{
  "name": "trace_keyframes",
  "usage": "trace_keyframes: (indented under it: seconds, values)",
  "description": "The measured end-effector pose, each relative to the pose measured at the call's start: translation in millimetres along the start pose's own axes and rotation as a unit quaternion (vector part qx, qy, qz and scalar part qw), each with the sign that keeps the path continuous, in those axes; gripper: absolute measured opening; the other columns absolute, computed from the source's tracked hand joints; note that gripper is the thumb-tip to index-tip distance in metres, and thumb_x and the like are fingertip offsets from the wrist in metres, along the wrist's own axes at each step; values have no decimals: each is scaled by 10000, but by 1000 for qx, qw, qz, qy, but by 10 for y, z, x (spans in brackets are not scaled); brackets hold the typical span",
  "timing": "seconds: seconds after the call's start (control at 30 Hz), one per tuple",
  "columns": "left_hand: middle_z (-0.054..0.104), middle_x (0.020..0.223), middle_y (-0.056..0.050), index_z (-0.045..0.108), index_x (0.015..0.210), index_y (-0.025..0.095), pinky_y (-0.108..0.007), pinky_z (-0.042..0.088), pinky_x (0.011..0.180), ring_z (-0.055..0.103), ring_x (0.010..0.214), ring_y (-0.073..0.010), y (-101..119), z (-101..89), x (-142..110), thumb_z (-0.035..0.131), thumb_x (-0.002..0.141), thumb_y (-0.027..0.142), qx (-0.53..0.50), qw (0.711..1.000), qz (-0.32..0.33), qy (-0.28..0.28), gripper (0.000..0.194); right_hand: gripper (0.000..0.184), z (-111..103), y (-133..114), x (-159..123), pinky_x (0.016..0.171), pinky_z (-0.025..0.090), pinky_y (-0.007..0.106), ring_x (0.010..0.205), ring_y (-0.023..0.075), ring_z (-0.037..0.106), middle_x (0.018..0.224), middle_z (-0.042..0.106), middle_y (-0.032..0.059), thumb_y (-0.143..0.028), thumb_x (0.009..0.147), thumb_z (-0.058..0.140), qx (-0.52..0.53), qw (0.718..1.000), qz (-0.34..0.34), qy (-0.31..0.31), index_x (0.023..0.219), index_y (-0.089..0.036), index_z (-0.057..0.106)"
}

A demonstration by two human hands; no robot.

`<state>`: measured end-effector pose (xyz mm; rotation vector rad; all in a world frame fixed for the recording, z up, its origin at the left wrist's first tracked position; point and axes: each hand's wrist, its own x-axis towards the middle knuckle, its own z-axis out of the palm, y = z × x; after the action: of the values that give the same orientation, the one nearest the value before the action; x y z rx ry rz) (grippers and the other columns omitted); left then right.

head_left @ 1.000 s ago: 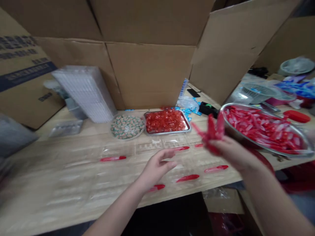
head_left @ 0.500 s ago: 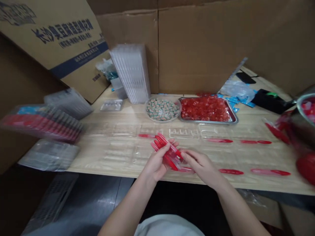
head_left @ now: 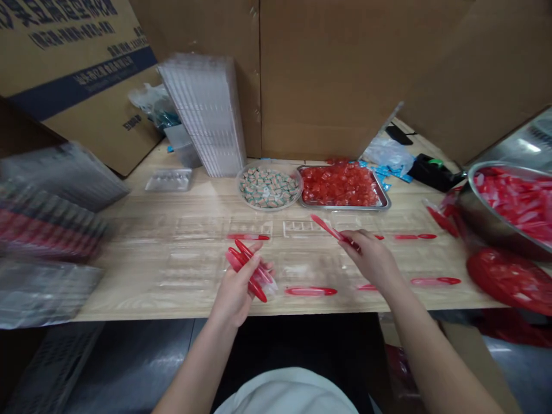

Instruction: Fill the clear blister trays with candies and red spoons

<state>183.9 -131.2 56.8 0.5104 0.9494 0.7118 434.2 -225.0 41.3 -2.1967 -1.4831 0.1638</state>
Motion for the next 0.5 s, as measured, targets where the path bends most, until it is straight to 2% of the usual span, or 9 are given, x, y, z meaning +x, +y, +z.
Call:
trace_keyframes:
  seconds: [0.07, 0.13, 0.2, 0.27, 0.33, 0.37, 0.43, 0.5]
  values:
    - [675, 840, -26, 585, 1114, 167, -326, 574, 734, 681, 745, -162, 55, -42, 30, 658, 785, 160, -8, 1000, -8, 17, 337, 242, 9, 138, 144, 788, 474, 364, 874, 243, 595, 940, 644, 118, -258, 870, 482, -71, 995, -70, -7, 999, -156, 658]
    - [682, 987, -65, 583, 1077, 164, -321, 578, 710, 689, 799, -185, 80, -41, 55, 635, 804, 155, -21, 999, -22, 17, 278, 241, 84, 167, 260, 797, 472, 372, 881, 252, 589, 925, 651, 122, -237, 877, 478, -110, 986, -120, -34, 999, -151, 668]
    - [665, 1080, -83, 592, 1048, 165, -324, 577, 720, 683, 869, -205, 79, -23, 62, 611, 825, 165, -35, 999, -34, 3, 224, 247, 187, 123, 314, 808, 468, 391, 886, 264, 583, 926, 658, 130, -214, 875, 482, -138, 980, -137, -42, 1020, -138, 669]
    - [677, 1026, -65, 609, 1054, 172, -331, 571, 757, 677, 883, -200, 70, -18, 47, 607, 829, 172, -42, 998, -35, -7, 225, 271, 271, 34, 288, 847, 452, 426, 955, 287, 565, 1004, 652, 150, -202, 865, 496, -132, 982, -137, -16, 1075, -123, 649]
    - [686, 915, -42, 619, 1088, 182, -328, 562, 785, 677, 838, -176, 70, -35, 22, 626, 815, 172, -32, 999, -32, -14, 273, 295, 308, -103, 197, 877, 439, 446, 1008, 291, 548, 1057, 641, 150, -217, 864, 502, -67, 989, -129, 18, 1117, -131, 626]
    - [684, 873, -33, 620, 1103, 184, -322, 558, 790, 675, 815, -167, 80, -51, 9, 639, 806, 179, -22, 999, -31, -20, 298, 292, 309, -194, 138, 864, 450, 434, 1003, 277, 554, 1060, 640, 137, -238, 869, 499, -11, 992, -121, 16, 1117, -148, 624]
    - [677, 838, -32, 622, 1122, 181, -312, 554, 784, 672, 790, -162, 122, -94, -14, 662, 790, 206, 5, 999, -30, -38, 335, 277, 296, -426, 29, 781, 489, 368, 935, 229, 585, 1031, 644, 101, -293, 882, 486, 129, 987, -92, -36, 1098, -190, 627]
    - [672, 846, -36, 615, 1144, 181, -324, 552, 773, 671, 784, -175, 187, -141, -38, 679, 774, 230, 41, 997, -32, -64, 379, 285, 297, -707, -40, 709, 498, 311, 886, 193, 599, 1015, 640, 77, -346, 882, 489, 248, 962, -50, -101, 1094, -214, 625]
